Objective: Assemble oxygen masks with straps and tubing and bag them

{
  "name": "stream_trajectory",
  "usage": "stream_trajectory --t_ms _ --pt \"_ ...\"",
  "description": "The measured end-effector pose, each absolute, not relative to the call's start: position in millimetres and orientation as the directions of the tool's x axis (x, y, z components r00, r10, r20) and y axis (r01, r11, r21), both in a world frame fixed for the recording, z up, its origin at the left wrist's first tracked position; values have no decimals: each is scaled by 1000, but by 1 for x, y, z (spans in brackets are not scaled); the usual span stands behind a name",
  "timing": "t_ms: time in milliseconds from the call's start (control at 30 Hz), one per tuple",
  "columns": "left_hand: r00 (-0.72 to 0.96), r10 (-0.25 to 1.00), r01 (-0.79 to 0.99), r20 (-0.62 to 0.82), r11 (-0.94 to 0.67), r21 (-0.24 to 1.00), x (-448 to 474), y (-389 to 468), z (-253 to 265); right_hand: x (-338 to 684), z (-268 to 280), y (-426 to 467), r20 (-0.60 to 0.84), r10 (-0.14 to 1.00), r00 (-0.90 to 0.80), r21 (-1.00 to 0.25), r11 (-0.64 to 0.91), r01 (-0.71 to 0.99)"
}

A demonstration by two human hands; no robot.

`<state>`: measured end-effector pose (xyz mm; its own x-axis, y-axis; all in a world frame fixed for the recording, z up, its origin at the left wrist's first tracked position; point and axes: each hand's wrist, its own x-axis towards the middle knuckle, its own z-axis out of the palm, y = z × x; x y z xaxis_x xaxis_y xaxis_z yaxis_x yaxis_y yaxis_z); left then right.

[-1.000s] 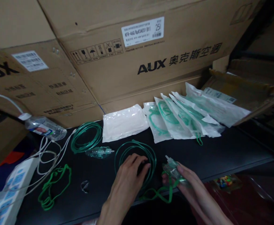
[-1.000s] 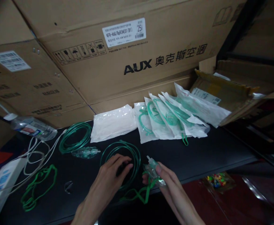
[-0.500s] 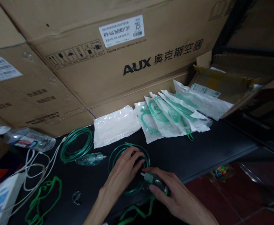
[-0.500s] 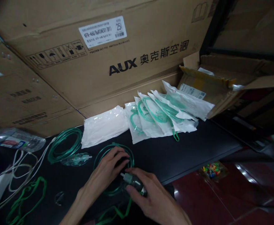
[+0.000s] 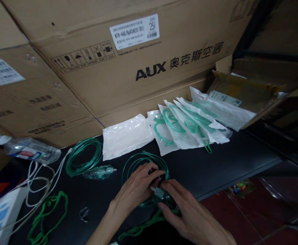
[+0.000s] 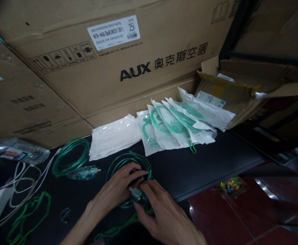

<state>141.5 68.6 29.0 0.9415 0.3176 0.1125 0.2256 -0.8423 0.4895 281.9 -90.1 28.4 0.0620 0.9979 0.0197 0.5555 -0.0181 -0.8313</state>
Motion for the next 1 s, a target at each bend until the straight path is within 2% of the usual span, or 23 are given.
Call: stream_trajectory --t_ms 133,267,333,633,800,1000 --pt "931 339 241 135 -850 469 144 69 27 281 27 -93 5 997 80 -830 -40 556" --pt "859 474 288 194 -760 583 146 67 24 280 23 -98 -37 994 100 -813 -88 576" --pt "850 489 285 197 -740 609 148 64 25 280 21 -100 -51 993 102 -809 -101 579" --pt "864 470 299 180 -767 568 152 64 20 282 25 -101 44 994 96 -795 -23 606" --pt "891 415 275 184 -816 508 151 64 17 282 24 -95 129 990 65 -670 39 741" --pt "941 304 215 151 -878 428 151 67 25 284 33 -82 99 995 -30 -597 84 798"
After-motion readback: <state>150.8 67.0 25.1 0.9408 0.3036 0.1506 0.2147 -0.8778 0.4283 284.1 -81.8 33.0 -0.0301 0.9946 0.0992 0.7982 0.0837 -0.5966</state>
